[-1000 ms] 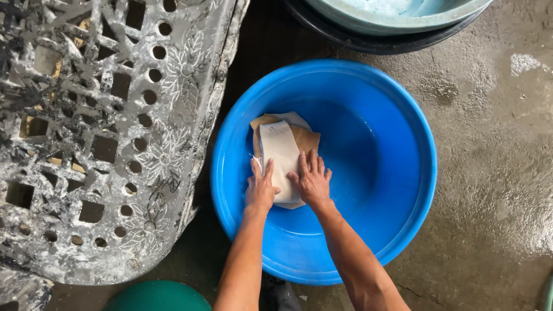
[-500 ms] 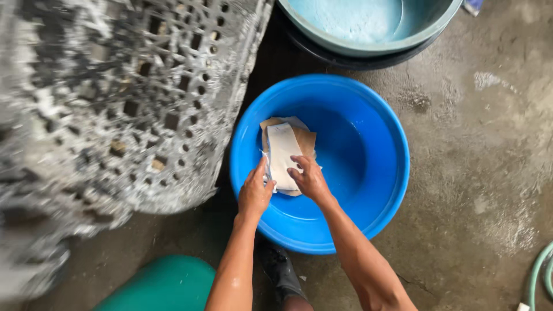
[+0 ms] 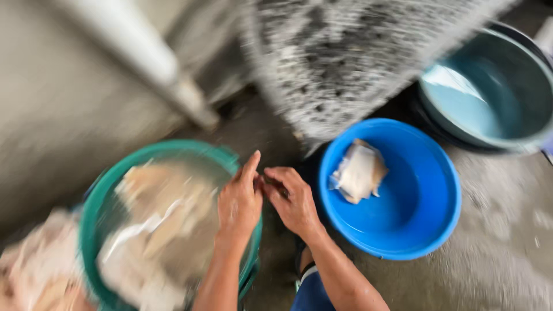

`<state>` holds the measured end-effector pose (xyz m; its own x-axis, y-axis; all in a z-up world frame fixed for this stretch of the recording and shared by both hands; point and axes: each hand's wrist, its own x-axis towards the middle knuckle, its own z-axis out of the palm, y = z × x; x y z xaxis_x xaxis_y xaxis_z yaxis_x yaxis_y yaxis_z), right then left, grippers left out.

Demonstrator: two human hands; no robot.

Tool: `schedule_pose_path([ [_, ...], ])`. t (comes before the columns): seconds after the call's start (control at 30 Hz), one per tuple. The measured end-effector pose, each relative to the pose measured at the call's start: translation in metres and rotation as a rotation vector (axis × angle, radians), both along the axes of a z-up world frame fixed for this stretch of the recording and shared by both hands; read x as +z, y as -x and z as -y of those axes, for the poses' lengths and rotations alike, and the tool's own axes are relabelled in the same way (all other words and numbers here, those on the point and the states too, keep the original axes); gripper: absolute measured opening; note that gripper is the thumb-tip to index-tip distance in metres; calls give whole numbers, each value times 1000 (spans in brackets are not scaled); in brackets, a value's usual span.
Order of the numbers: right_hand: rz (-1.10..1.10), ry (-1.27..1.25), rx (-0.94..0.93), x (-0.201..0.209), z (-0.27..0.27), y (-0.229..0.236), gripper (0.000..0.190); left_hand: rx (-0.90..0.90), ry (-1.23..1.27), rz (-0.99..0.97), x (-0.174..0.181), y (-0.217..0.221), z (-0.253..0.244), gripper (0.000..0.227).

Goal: The person washes pieces of animal skin in a green bucket of water and transfers them to a blue basin.

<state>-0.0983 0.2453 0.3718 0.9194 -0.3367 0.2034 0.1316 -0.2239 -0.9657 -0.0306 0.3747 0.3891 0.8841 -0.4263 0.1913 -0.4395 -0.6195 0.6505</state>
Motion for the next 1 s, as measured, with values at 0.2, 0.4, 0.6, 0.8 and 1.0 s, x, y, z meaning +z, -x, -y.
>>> schedule_pose_path([
  [0.2,-283,132,368,-24,-115,-37,43,508,-100,-169,-14,6,-154,49],
  [0.4,-252,315,580,-84,-183,-66,50,674,-80,-20,-89,35,-243,52],
  [0.6,-776,204,704,-101,-228,-73,33,776,54,-62,-142,43,-267,47],
  [0.8,-392,654,801,-152,-258,-69,18,698,111,-69,-152,45,-269,64],
  [1.0,-435,230,914,-242,-261,-75,18,708,210,-118,-161,54,-272,60],
])
